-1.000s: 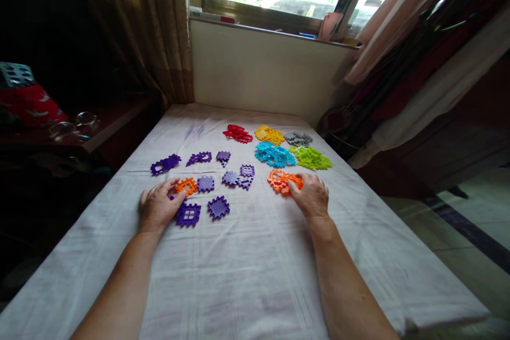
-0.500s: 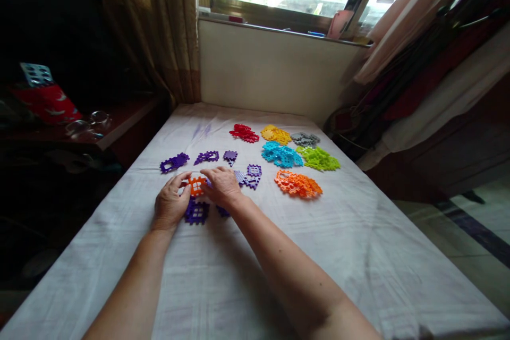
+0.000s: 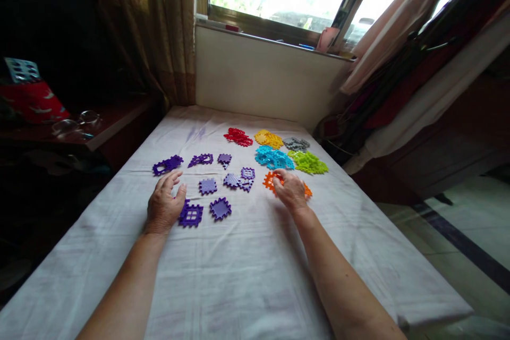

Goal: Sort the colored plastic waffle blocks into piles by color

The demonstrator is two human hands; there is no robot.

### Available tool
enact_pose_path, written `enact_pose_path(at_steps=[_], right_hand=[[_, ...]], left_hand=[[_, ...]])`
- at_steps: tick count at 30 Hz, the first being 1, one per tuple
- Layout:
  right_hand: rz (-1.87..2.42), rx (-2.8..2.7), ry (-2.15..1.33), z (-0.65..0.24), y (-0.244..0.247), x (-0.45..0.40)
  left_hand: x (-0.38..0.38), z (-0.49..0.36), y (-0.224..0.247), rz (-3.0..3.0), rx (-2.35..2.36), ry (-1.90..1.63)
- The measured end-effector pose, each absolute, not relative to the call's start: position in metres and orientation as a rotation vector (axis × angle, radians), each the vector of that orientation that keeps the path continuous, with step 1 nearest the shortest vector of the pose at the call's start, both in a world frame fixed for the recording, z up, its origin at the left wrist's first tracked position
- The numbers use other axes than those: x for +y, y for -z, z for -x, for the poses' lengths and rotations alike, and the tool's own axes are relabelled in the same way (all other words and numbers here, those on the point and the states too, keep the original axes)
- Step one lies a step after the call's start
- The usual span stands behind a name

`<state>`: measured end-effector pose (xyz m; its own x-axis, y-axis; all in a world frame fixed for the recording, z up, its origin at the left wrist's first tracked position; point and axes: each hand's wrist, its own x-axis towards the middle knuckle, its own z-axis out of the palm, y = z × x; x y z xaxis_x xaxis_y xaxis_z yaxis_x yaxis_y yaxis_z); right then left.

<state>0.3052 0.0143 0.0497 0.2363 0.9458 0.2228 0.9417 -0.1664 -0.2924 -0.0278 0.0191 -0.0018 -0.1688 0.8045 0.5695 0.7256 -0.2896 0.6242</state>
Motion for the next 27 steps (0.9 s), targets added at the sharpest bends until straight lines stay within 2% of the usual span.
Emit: enact_pose_path(at_steps=[7,12,27], right_hand=[[2.094,-1.879,0.259,-0.319,-0.027,0.013],[2.076,-2.200,0.217,-0.314,-0.024,0.021],[2.247,-1.962,0.364,-0.409,-0.015,0.007]], left_hand=[[0.018,0.030,0.003,-1.885,1.861,-1.472],[0.020,0.032,0.007,-1.869,1.867,-1.503],[0.019,0.032,0.005,-1.890,1.890,-1.453]])
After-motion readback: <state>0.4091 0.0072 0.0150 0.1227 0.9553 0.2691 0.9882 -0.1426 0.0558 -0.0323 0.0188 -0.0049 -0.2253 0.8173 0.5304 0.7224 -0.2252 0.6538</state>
